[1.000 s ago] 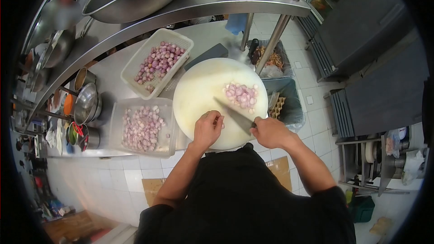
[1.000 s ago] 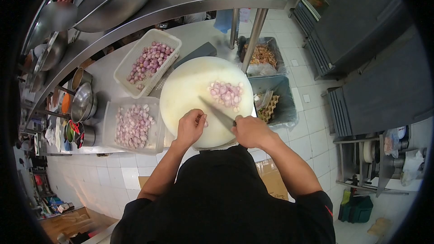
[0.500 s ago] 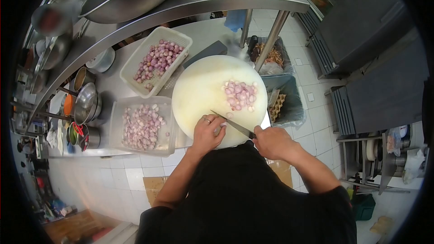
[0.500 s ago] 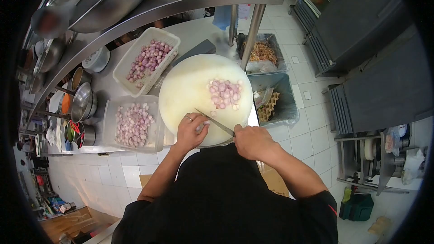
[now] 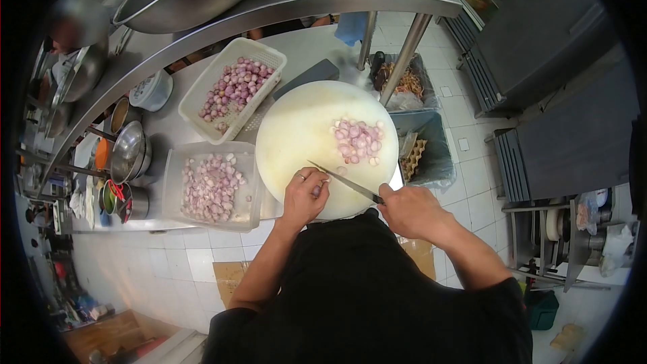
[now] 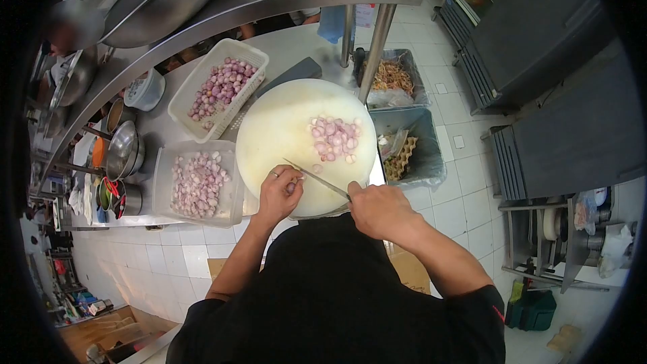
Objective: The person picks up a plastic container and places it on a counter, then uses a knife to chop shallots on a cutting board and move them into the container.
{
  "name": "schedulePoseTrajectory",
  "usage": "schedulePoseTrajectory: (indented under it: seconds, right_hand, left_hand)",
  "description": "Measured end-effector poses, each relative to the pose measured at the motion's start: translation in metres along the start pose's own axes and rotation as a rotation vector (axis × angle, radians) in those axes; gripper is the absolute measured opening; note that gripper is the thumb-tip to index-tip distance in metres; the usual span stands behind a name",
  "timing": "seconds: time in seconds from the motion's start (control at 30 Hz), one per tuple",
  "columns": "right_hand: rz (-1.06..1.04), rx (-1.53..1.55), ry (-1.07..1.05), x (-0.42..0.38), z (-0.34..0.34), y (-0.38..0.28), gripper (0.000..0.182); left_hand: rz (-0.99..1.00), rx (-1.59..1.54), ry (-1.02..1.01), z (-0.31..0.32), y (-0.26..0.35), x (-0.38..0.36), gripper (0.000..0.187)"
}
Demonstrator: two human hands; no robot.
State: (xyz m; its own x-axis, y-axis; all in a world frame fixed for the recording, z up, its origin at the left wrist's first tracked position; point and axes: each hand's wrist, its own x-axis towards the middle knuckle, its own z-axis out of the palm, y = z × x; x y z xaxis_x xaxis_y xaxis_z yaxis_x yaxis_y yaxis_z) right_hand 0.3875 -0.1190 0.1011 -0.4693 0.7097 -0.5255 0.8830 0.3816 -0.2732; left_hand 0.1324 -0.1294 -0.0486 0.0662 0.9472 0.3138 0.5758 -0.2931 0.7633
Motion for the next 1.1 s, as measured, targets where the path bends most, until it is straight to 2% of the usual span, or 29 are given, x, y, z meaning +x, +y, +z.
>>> schedulePoseTrajectory:
  seconds: [0.1,0.2,0.5,0.73,0.83,0.9,1.03,1.1]
  right_hand:
    - [-0.022,-0.069,0.004,0.002,0.0,0.001,0.03]
    - [-0.051,-0.058,0.038,-0.002,-0.006,-0.003,0.027]
    - [0.011,0.009,-0.055,0.007,-0.001,-0.001,0.032]
    - [-0.02,0.125,-0.101,0.021,-0.014,0.025,0.037]
    - [0.103,0.081,0.106,0.021,0.001,0.019,0.036]
    - [0.121,0.055,0.122,0.014,-0.006,0.016,0.035]
    - [0.113,0.02,0.114,0.006,-0.007,0.0,0.032]
    - [0.085,0.0,0.046,0.012,0.007,0.007,0.032]
  left_hand:
    - [0.144,0.044,0.086,0.004,-0.003,0.003,0.015]
    - [0.016,0.004,0.038,0.003,0.002,0.0,0.016]
    - [0.089,0.056,0.136,0.01,-0.004,-0.005,0.016]
    - [-0.061,0.014,0.057,0.015,-0.003,0.008,0.006]
    - [-0.095,0.125,0.021,0.019,-0.007,0.015,0.012]
    - [-0.158,0.138,0.0,0.016,-0.004,0.018,0.015]
    - [-0.168,0.143,0.009,0.012,0.006,0.015,0.009]
    - [-0.15,0.099,0.018,0.01,0.008,0.01,0.01]
